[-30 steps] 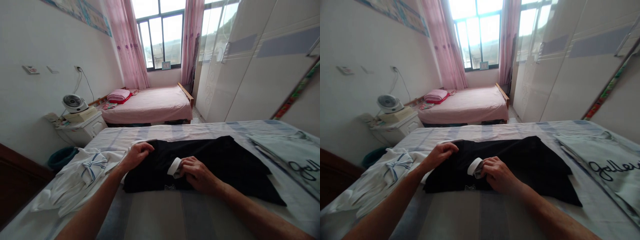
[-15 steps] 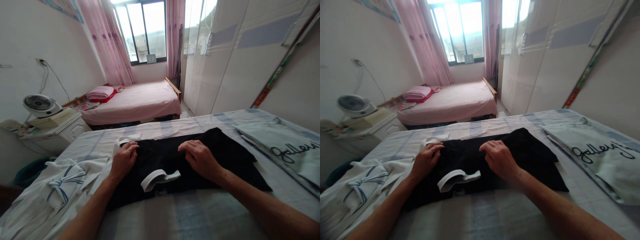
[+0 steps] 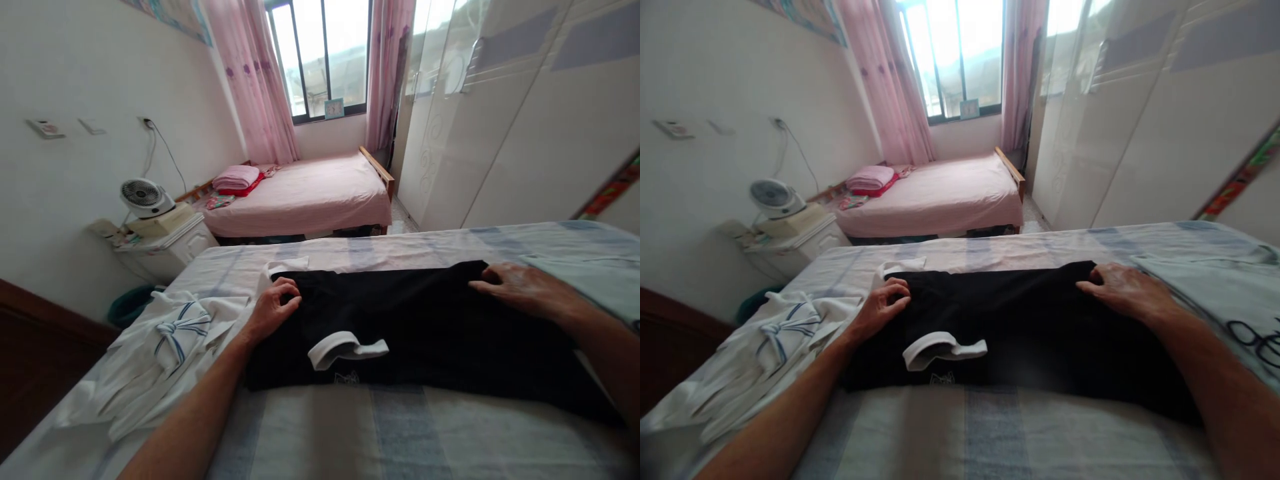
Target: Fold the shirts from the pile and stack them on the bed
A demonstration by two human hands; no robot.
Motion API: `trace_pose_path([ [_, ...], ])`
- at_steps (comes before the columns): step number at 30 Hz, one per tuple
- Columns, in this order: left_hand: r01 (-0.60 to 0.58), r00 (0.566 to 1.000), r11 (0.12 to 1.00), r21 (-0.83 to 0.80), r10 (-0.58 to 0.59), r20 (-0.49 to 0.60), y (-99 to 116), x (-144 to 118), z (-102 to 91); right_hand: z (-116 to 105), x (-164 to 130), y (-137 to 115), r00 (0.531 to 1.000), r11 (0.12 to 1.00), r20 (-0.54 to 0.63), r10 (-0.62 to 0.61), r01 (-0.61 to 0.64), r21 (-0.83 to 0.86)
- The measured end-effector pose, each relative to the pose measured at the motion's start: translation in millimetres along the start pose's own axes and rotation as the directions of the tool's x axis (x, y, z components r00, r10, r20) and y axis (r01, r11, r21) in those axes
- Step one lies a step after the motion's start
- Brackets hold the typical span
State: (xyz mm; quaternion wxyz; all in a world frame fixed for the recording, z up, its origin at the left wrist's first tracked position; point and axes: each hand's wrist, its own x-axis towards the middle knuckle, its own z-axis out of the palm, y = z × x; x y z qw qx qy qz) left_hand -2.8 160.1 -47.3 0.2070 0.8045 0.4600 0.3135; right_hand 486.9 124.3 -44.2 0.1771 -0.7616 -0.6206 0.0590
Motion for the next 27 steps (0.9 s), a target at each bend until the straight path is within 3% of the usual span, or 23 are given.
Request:
trace_pose_path([
  [3,-0.025,0.995,1.0,0.002,0.025,0.095,0.2,-0.3,-2.0,-5.8,-1.9,-9.1,0.983,0.992,0.174,0.06,-0.039,-0.12],
  [8,-0.071,0.991,0.997,-0.02,0.073,0.113,1.1,1.5,-1.6,-16.2,-13.3,-32.8,0.98,0.984,0.196,0.017,0.018,-0.18],
  [10,-0.059,0.998,0.998,-0.03,0.059,0.026,3.3,1.5,-3.4,-18.3,-13.6,-35.2,0.984,0.982,0.165,0.061,-0.029,-0.188],
  [13,-0.048,0.981,0.997,-0.057,0.037,-0.192,7.6,-1.1,-7.4,-20.0,-9.6,-32.1,0.987,0.978,0.093,0.128,-0.11,-0.18],
  [18,-0.149,0.958,0.989,0.004,0.145,-0.247,17.9,-7.1,-5.3,-19.4,-5.3,-31.7,0.985,0.977,0.07,0.159,-0.147,-0.156],
  [21,-0.216,0.942,0.974,0.061,0.225,-0.249,19.7,-7.5,0.1,-22.7,-11.0,-41.1,0.993,0.993,0.067,0.098,-0.093,-0.067],
  [25,-0.221,0.972,0.967,0.13,0.23,-0.057,8.6,-1.2,6.7,-27.0,-23.9,-51.7,0.996,0.969,0.083,0.039,-0.058,0.241],
  [27,-0.219,0.974,0.961,0.167,0.226,-0.022,3.0,1.8,9.0,-27.2,-32.5,-51.3,0.996,0.925,0.084,0.035,-0.064,0.373],
])
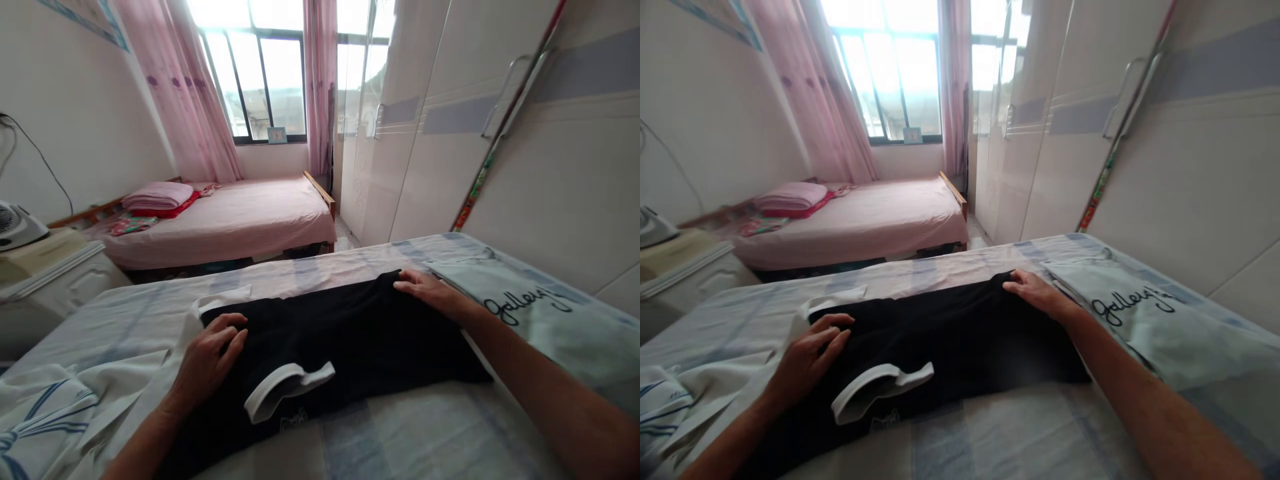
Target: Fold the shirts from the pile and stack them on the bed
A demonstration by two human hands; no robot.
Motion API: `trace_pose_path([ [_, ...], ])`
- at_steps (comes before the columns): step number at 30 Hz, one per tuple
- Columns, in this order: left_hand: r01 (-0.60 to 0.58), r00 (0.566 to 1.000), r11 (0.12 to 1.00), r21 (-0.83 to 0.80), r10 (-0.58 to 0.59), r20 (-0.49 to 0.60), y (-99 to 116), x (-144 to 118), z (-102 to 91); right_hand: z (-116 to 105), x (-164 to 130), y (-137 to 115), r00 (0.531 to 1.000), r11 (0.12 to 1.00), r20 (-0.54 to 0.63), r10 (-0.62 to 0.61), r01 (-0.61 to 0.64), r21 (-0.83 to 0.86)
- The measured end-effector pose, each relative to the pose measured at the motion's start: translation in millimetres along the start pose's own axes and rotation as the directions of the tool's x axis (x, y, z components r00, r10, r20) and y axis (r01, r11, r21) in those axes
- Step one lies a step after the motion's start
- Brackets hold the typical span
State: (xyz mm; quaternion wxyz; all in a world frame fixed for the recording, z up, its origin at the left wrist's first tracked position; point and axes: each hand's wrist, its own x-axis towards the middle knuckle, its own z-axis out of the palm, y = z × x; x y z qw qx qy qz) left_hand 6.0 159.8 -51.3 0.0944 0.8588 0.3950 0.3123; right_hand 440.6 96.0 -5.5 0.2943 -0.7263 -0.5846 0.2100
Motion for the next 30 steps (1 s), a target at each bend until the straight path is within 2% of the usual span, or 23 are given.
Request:
trace_pose_path([
  [2,-0.004,1.0,1.0,0.026,0.004,-0.006,-3.0,0.4,1.6,-0.8,-8.8,4.9,0.999,0.996,-0.027,-0.018,0.02,0.082],
  [5,0.001,1.0,0.999,0.035,-0.001,0.007,-4.2,0.1,1.7,-3.1,-20.0,16.5,0.997,0.992,-0.07,-0.033,0.041,0.116],
  [11,0.02,1.0,1.0,0.023,-0.02,0.022,-5.8,0.3,0.9,-1.9,-30.4,29.5,0.999,0.992,-0.033,-0.007,0.003,-0.122],
  [14,0.028,0.999,1.0,0.0,-0.028,0.03,-5.6,0.2,0.5,-2.0,-31.2,27.5,0.999,0.984,-0.036,-0.032,0.025,-0.176],
  [17,0.035,0.999,0.999,-0.03,-0.034,0.03,-3.4,-0.2,-0.5,-4.4,-31.1,26.2,0.999,0.968,0.009,-0.052,0.053,-0.246],
  [20,0.031,1.0,0.998,-0.051,-0.031,0.0,-0.8,-0.8,-2.1,-4.5,-28.9,28.0,1.0,0.963,-0.006,-0.026,0.024,-0.267],
  [22,0.016,0.999,0.998,-0.054,-0.019,-0.046,0.0,-1.3,-3.4,-2.0,-25.2,30.8,0.997,0.975,-0.071,-0.017,0.001,-0.222],
  [25,0.006,0.992,1.0,-0.029,-0.01,-0.125,-1.2,-1.4,-4.3,4.0,-16.9,35.1,0.988,0.997,-0.155,0.017,-0.028,-0.068],
  [28,0.037,0.986,0.999,0.041,-0.03,-0.163,-5.2,0.0,-2.2,9.5,-9.6,36.8,0.981,0.989,-0.179,0.072,-0.046,0.142],
  [30,0.043,0.986,0.994,0.096,-0.027,-0.162,-9.2,1.1,1.3,12.0,-7.0,36.6,0.983,0.959,-0.152,0.103,-0.058,0.276],
])
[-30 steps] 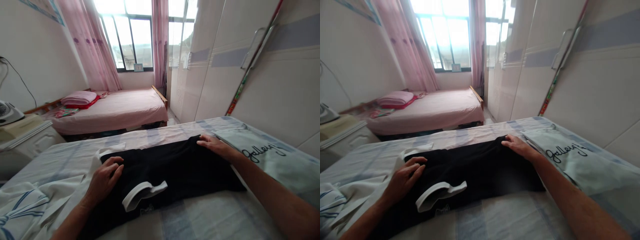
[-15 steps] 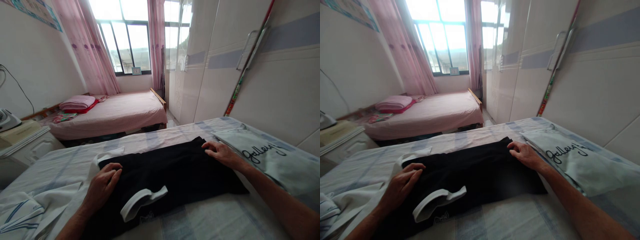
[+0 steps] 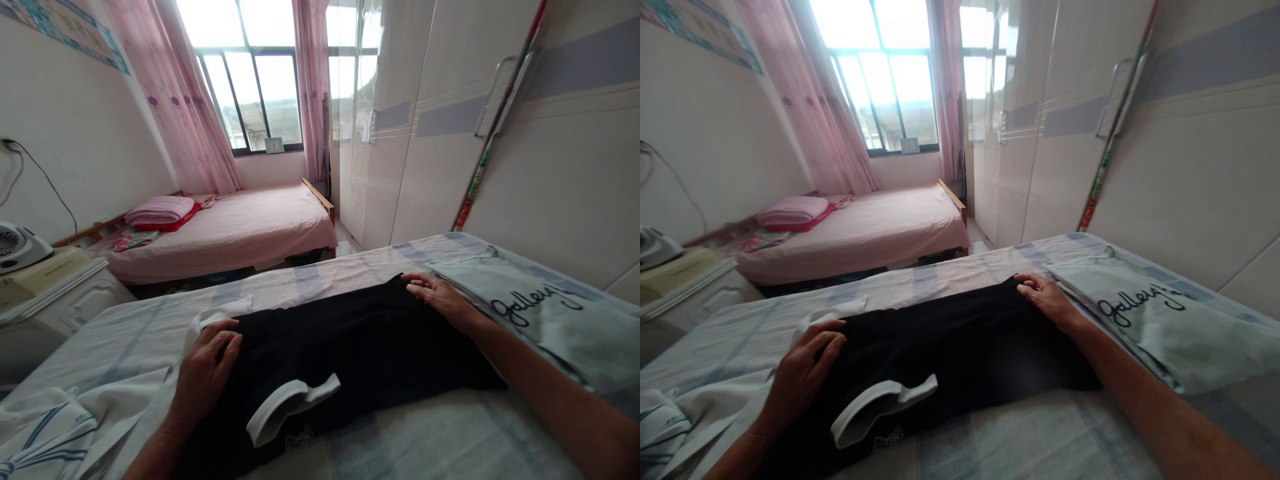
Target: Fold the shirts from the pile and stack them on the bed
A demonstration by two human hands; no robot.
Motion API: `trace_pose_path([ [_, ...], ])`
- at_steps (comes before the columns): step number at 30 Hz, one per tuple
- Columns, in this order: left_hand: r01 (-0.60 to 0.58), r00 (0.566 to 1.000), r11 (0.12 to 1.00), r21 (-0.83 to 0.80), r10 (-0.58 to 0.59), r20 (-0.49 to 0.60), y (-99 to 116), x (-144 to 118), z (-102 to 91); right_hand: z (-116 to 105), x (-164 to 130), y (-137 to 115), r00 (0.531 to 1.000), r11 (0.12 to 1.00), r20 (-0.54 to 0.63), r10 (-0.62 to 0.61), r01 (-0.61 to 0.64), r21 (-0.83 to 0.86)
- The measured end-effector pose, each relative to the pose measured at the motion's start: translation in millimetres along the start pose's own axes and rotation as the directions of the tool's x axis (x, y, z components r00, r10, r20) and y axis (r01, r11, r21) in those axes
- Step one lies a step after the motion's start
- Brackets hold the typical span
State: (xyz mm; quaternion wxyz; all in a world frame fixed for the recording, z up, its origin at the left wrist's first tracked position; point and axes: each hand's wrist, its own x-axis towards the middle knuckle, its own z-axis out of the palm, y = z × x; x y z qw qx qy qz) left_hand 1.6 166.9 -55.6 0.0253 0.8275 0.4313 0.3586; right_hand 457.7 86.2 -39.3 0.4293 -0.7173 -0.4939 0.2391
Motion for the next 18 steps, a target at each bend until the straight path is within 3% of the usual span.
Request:
trace_pose_path([
  [4,-0.07,0.992,0.996,0.058,0.064,0.105,-8.0,0.2,9.5,2.6,3.0,2.5,0.987,0.992,0.152,0.046,-0.063,0.107],
  [7,-0.09,0.981,0.992,0.084,0.074,0.177,-13.1,-0.2,14.5,2.4,7.6,8.0,0.997,0.996,0.026,-0.076,0.077,-0.033],
  [10,-0.068,0.976,0.991,0.115,0.042,0.215,-16.2,-0.5,16.9,0.8,11.2,13.3,0.973,0.96,-0.13,-0.19,0.156,-0.234],
  [14,-0.055,0.972,0.99,0.127,0.024,0.235,-16.5,-0.3,17.6,0.9,9.3,14.9,0.988,0.958,-0.109,-0.11,0.076,-0.278],
  [18,-0.051,0.971,0.991,0.122,0.021,0.236,-15.9,-0.2,17.5,5.1,5.0,11.0,0.982,0.954,-0.179,-0.062,0.005,-0.3],
])
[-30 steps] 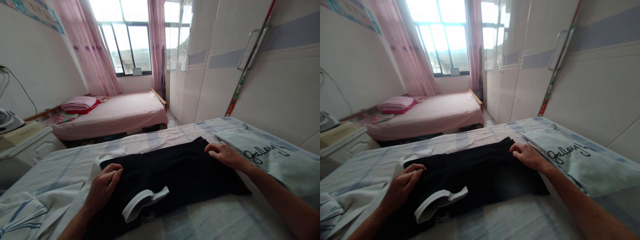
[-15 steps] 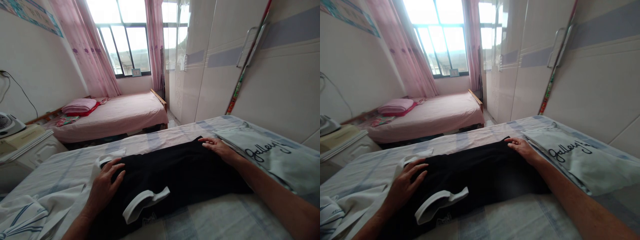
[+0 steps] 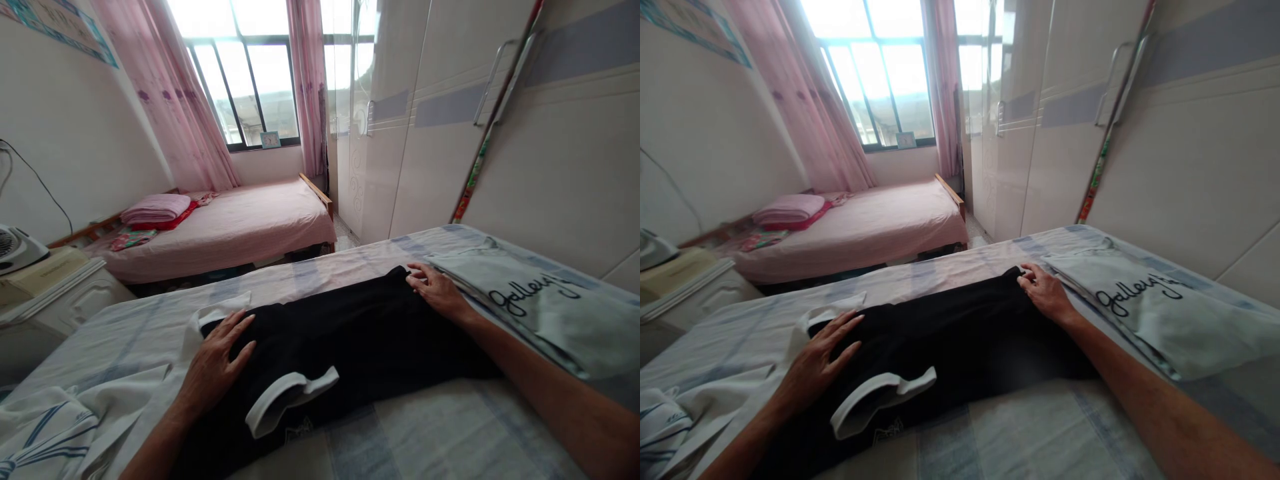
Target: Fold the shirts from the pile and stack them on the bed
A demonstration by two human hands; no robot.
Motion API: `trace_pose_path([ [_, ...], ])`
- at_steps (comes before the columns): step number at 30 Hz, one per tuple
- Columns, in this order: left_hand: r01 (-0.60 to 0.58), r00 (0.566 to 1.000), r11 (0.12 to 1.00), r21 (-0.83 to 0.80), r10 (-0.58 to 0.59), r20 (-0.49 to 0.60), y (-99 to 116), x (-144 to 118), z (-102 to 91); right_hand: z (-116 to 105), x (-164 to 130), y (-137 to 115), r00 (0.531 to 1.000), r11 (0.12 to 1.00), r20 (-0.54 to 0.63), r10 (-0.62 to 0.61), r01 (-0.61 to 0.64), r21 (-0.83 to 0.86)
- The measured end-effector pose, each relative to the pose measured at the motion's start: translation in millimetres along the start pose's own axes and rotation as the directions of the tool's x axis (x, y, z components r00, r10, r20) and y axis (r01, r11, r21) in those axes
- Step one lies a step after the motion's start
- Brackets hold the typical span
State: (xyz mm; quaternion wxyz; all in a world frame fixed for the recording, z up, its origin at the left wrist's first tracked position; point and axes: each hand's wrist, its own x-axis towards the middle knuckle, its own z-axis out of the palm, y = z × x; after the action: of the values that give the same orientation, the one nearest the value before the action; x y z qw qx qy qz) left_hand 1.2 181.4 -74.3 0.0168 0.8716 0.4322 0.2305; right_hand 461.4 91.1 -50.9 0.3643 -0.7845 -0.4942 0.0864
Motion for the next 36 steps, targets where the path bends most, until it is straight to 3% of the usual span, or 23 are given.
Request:
trace_pose_path([
  [7,-0.002,1.0,1.0,-0.012,0.002,-0.008,0.2,0.4,0.3,2.7,1.0,-2.1,0.984,0.992,0.137,-0.111,0.102,0.072],
  [14,-0.005,1.0,1.0,-0.015,0.005,-0.003,1.3,1.0,-1.0,10.7,7.0,5.2,0.952,0.956,0.087,-0.292,0.294,-0.007],
  [19,0.006,1.0,1.0,-0.025,-0.006,0.003,3.7,0.9,-2.8,13.7,2.5,6.1,0.942,0.923,-0.001,-0.334,0.327,-0.204],
  [22,0.024,1.0,0.999,-0.022,-0.024,0.014,9.2,0.4,-6.2,11.2,-8.3,-2.2,0.904,0.852,-0.02,-0.426,0.394,-0.346],
  [24,0.03,0.999,0.999,-0.02,-0.03,0.03,13.4,0.3,-9.1,10.3,-15.4,-5.0,0.851,0.776,0.065,-0.521,0.504,-0.379],
  [26,0.041,0.998,0.999,-0.029,-0.04,0.038,16.7,0.6,-11.7,10.7,-19.3,-2.3,0.795,0.717,0.222,-0.564,0.605,-0.347],
  [28,0.062,0.998,0.997,-0.05,-0.061,0.034,18.8,1.1,-13.3,10.2,-19.7,1.8,0.798,0.715,0.295,-0.525,0.602,-0.355],
  [31,0.092,0.996,0.993,-0.074,-0.091,0.019,21.5,1.6,-15.4,4.2,-23.3,-6.0,0.834,0.738,0.233,-0.499,0.551,-0.391],
  [33,0.076,0.997,0.994,-0.075,-0.076,0.004,25.6,0.6,-19.7,-0.5,-37.0,-26.7,0.79,0.727,0.258,-0.557,0.613,-0.309],
  [36,-0.019,1.0,0.994,-0.107,0.02,0.008,37.7,-5.6,-33.6,3.0,-77.0,-71.5,0.66,0.688,0.4,-0.636,0.72,-0.094],
])
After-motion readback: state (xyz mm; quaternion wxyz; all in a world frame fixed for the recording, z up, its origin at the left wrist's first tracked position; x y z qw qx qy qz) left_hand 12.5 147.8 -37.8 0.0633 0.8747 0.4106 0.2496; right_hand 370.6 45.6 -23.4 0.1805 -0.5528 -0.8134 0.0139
